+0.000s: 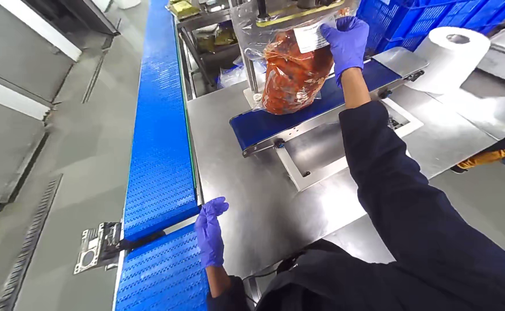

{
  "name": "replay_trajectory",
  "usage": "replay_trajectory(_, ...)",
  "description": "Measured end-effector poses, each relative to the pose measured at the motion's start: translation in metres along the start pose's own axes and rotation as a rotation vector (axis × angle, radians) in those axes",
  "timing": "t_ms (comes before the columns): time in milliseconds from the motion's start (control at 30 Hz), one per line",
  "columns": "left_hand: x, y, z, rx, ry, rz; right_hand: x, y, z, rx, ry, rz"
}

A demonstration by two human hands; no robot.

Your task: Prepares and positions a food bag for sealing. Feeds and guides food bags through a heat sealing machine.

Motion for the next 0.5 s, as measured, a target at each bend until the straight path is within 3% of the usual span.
replay_trajectory(167,0.0,-0.004,0.008,-0.023,-0.017,-0.023,0.013,-0.004,0.016,-0.076,0.155,0.3)
replay_trajectory(300,0.002,-0.001,0.013,-0.064,-0.019,-0.039,0.033,0.002,0.04,-0.462,0.318,0.348)
replay_trajectory(433,0.008,-0.003,0.016,-0.07,-0.04,-0.011,0.085,-0.001,0.083,-0.605,-0.078,0.555)
replay_trajectory(500,0.013,-0.001,0.015,-0.083,-0.057,0.0,0.097,-0.005,0.098,-0.654,-0.166,0.599)
Point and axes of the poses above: each hand's wrist, its own z-axis away from the middle knuckle, its own x-axis out of the palm, y = z × x, the point moved 1 cm from there along -z, towards the middle knuckle, and after that the axes turned 7 degrees about -y, right-handed, at the moved point
